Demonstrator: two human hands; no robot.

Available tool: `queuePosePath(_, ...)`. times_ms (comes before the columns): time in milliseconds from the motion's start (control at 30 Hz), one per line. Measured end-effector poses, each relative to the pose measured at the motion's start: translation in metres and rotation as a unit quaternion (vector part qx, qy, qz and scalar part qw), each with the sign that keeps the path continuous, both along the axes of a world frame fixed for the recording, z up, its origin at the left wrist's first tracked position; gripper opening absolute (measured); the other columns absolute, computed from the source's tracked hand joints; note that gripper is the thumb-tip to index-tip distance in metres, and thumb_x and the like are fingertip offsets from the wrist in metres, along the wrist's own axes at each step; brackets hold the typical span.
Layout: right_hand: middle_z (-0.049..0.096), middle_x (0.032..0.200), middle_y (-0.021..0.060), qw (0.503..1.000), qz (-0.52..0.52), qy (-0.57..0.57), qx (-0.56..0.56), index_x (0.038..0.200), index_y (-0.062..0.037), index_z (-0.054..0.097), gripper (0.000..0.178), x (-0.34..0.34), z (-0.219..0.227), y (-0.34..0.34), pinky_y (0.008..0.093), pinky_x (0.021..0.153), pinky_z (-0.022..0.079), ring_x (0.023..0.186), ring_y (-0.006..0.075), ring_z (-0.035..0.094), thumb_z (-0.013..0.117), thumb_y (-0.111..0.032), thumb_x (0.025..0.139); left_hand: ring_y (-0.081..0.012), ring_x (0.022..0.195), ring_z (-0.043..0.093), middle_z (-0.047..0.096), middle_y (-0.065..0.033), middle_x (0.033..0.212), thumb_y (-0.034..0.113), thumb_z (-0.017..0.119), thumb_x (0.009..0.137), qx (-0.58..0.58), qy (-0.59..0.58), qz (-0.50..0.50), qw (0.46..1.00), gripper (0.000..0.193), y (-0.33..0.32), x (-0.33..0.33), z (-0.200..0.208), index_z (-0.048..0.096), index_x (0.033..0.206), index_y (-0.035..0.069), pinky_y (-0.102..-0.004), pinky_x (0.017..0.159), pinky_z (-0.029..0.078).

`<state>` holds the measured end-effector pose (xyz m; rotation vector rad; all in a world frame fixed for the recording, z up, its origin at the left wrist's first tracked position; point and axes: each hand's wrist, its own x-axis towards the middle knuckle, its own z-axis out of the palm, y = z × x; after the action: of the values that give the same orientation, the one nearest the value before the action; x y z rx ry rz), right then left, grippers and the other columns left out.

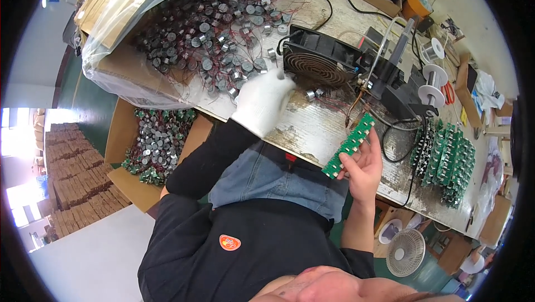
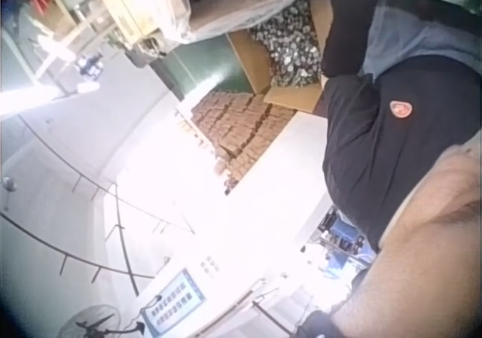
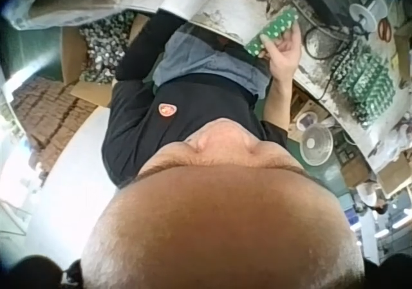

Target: The person assembles electronic components by hand, inserting small silver components into a printed circuit board.

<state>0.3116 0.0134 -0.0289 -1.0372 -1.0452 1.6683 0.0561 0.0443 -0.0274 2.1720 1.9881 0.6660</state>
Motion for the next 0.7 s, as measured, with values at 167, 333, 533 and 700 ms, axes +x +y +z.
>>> queuePosePath(167,0.060,0.106,0.0190,1.000,0.010,-0.023,-0.008,0.146,0.0019,0.013,0.082,0.005,-0.003,-0.002,0.0220,0.046,0.050,0.068,0.0142,0.062,0.060,0.011,0.080,-0.0292,0.083,0.063,0.060,-0.0125,0.102,0.008,0.067,0.078,0.013,-0.068,-0.062,0.996,0.014,-0.041,0.009,0.021,0.066,0.092,0.008,-0.0356,0.069,0.051)
queuePosePath(333,0.061,0.103,0.0182,1.000,0.004,-0.018,-0.022,0.146,0.0006,0.012,0.083,0.003,-0.004,-0.001,0.0221,0.047,0.050,0.068,0.0135,0.062,0.061,0.011,0.081,-0.0221,0.077,0.066,0.068,-0.0102,0.091,0.008,0.068,0.082,-0.061,-0.253,-0.110,0.959,0.017,-0.053,0.028,0.014,0.067,0.098,0.003,-0.0289,0.067,0.051)
queuePosePath(533,0.062,0.102,0.0169,1.000,0.011,-0.007,-0.018,0.147,-0.0008,0.012,0.083,0.001,-0.004,-0.001,0.0220,0.049,0.050,0.071,0.0133,0.062,0.062,0.010,0.081,-0.0096,0.080,0.061,0.067,-0.0070,0.086,0.007,0.068,0.085,-0.153,-0.496,0.038,0.854,0.021,-0.050,0.044,-0.008,0.064,0.100,-0.007,-0.0236,0.071,0.050)
queuePosePath(700,0.062,0.100,0.0166,1.000,0.012,-0.005,-0.020,0.147,-0.0020,0.013,0.084,0.002,-0.006,-0.001,0.0220,0.048,0.050,0.070,0.0130,0.062,0.063,0.010,0.081,-0.0149,0.080,0.063,0.067,-0.0091,0.085,0.005,0.067,0.083,-0.090,-0.424,-0.010,0.901,0.014,-0.043,0.049,0.000,0.067,0.094,-0.004,-0.0258,0.070,0.049)
